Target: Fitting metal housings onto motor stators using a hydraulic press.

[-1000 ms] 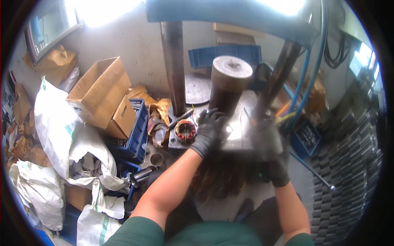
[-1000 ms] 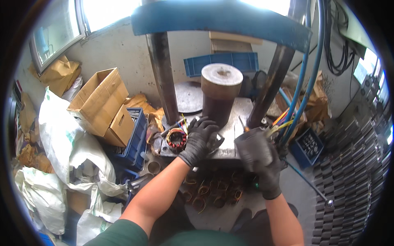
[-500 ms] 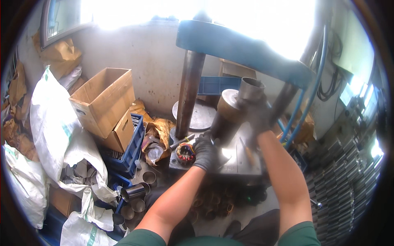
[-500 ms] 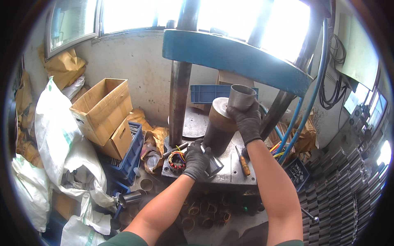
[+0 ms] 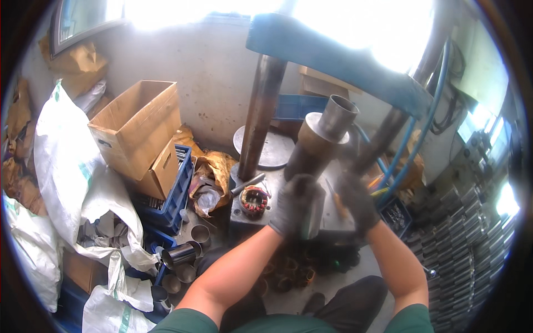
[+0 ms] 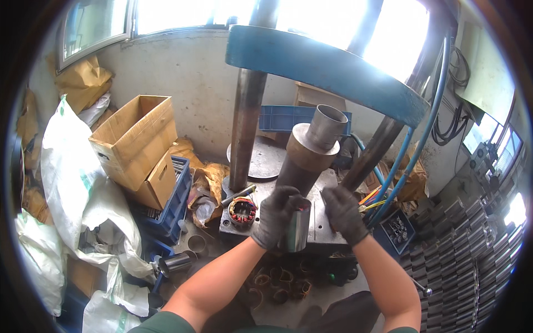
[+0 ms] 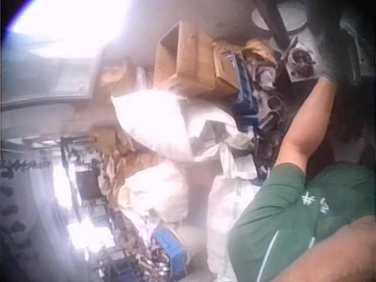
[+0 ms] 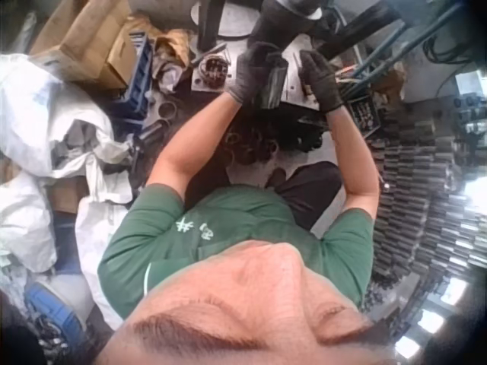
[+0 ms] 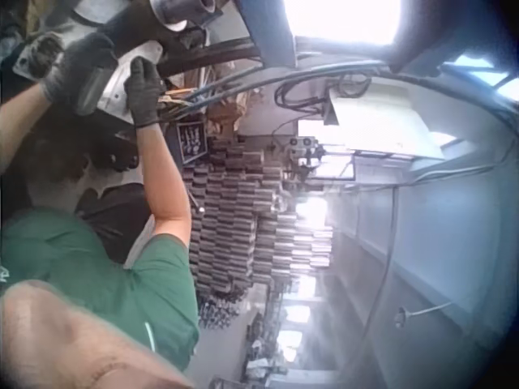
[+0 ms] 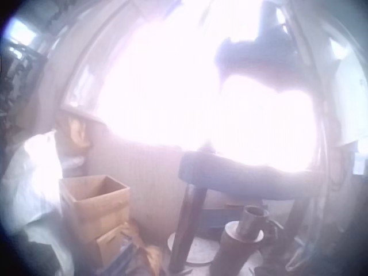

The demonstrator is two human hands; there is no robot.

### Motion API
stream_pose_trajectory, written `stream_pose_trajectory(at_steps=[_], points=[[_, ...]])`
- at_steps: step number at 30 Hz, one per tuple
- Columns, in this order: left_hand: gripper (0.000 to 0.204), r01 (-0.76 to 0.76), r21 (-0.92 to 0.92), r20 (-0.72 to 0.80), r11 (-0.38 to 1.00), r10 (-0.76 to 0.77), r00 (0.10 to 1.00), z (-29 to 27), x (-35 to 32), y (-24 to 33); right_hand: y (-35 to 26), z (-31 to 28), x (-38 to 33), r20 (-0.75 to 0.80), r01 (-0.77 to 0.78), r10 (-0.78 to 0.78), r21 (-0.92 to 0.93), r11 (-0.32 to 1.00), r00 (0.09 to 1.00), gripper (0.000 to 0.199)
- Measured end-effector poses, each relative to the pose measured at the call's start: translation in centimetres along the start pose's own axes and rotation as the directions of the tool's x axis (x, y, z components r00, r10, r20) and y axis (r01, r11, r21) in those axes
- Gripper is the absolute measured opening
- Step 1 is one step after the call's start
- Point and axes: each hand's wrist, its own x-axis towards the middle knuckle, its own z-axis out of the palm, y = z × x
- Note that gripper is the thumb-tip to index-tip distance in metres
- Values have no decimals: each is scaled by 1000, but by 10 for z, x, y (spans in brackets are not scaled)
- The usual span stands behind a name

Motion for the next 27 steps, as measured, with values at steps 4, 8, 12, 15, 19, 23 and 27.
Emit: stream_pose_trajectory(at_steps=[4, 8, 12, 15, 19, 23, 27], points=[[22, -540, 340, 403, 770, 399, 824, 11, -36, 28, -64, -7, -60, 468, -619, 441, 351, 703, 766, 27], [24, -622, 335, 712, 708, 242, 659, 21, -70, 25, -74, -22, -89, 694, -895, 568, 302, 327, 442, 37], [38, -560, 208, 907, 802, 57, 418, 60, -87, 34, 32, -58, -158, 682, -871, 590, 145, 470, 432, 36], [37, -662, 266, 938, 701, -30, 345, 61, -83, 6, 101, -100, -194, 617, -855, 738, -193, 481, 275, 34], [30, -626, 452, 877, 636, -191, 440, 36, -81, -17, 198, -150, -287, 371, -631, 776, -452, 630, 510, 26], [29, -551, 479, 867, 683, -271, 418, 34, -88, -2, 217, -176, -399, -68, -928, 973, -324, 186, 219, 19], [28, -539, 443, 893, 716, -305, 330, 14, -117, -30, 243, -129, -556, -339, -699, 910, 711, 80, -240, 20]])
